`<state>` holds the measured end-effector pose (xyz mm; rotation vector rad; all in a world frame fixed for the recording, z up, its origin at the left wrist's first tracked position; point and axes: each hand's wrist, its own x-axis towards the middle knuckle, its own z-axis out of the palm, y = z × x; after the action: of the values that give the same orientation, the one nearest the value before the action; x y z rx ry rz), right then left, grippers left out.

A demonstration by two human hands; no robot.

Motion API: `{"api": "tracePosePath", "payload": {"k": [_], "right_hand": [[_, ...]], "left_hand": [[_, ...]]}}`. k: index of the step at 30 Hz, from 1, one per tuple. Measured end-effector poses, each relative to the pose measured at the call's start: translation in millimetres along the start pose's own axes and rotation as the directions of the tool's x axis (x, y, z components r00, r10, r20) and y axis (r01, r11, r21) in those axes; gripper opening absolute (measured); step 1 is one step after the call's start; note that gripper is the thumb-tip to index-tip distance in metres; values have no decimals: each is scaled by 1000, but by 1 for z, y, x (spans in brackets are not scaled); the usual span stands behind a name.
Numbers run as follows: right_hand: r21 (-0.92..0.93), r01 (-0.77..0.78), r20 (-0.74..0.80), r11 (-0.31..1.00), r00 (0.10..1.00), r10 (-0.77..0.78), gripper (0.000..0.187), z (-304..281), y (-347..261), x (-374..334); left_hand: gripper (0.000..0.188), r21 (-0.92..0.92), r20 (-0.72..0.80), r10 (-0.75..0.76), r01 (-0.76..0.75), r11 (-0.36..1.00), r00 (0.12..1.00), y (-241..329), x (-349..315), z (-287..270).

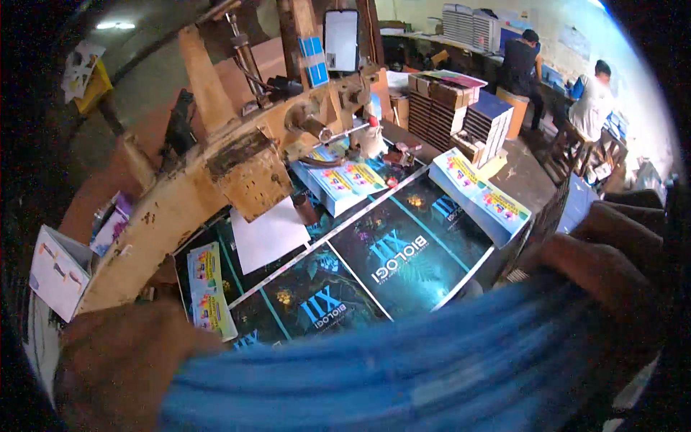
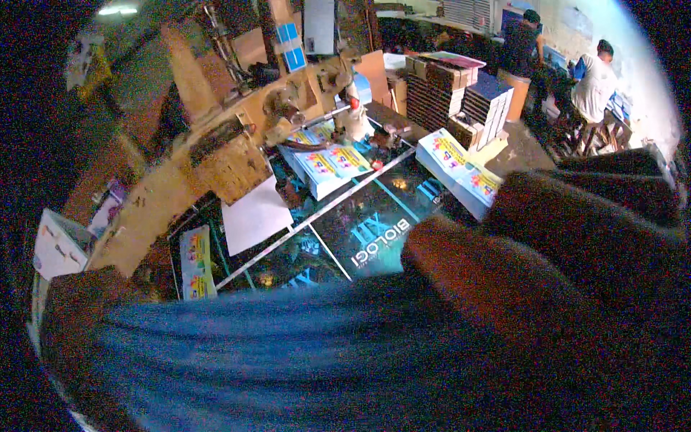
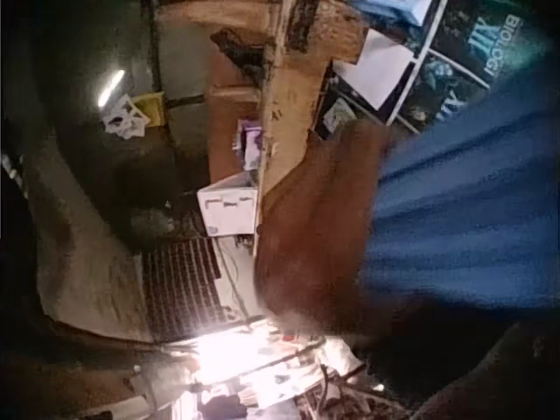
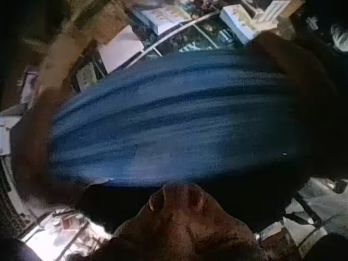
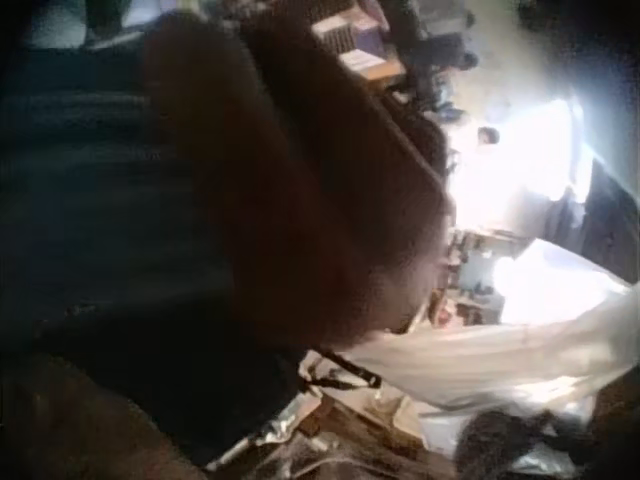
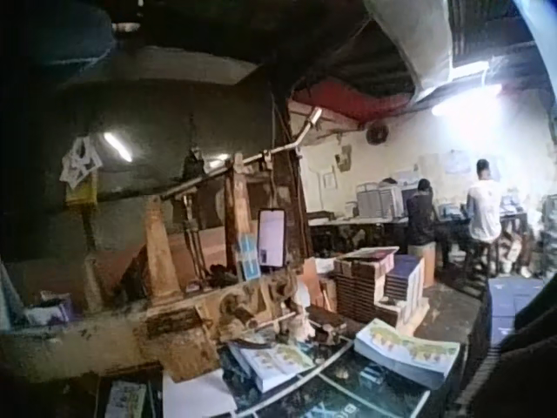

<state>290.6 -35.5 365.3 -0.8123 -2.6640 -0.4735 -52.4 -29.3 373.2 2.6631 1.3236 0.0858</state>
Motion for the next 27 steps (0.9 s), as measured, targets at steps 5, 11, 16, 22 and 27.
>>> {"api": "tracePosePath", "payload": {"k": [5, 11, 16, 22, 27], "right_hand": [[-25, -23, -4, 999, 1000, 23, 76, -6, -12, -7], [-36, -64, -3, 997, 998, 64, 78, -9, -24, -21], [-46, -83, -7, 996, 997, 83, 79, -10, -32, -27], [-39, -94, -8, 995, 996, 93, 81, -11, -40, -33], [-39, -93, -12, 995, 996, 93, 82, -10, -48, -33]], "left_hand": [[64, 18, 19, 10, -11, 1000, 1000, 0, -1, -6], [64, 28, 39, 26, -27, 999, 999, 4, -1, -9], [65, 42, 41, 40, -42, 998, 998, 9, -6, -16], [65, 49, 38, 67, -69, 996, 997, 15, -11, -27], [66, 45, 32, 83, -85, 995, 996, 15, -17, -35]]}}
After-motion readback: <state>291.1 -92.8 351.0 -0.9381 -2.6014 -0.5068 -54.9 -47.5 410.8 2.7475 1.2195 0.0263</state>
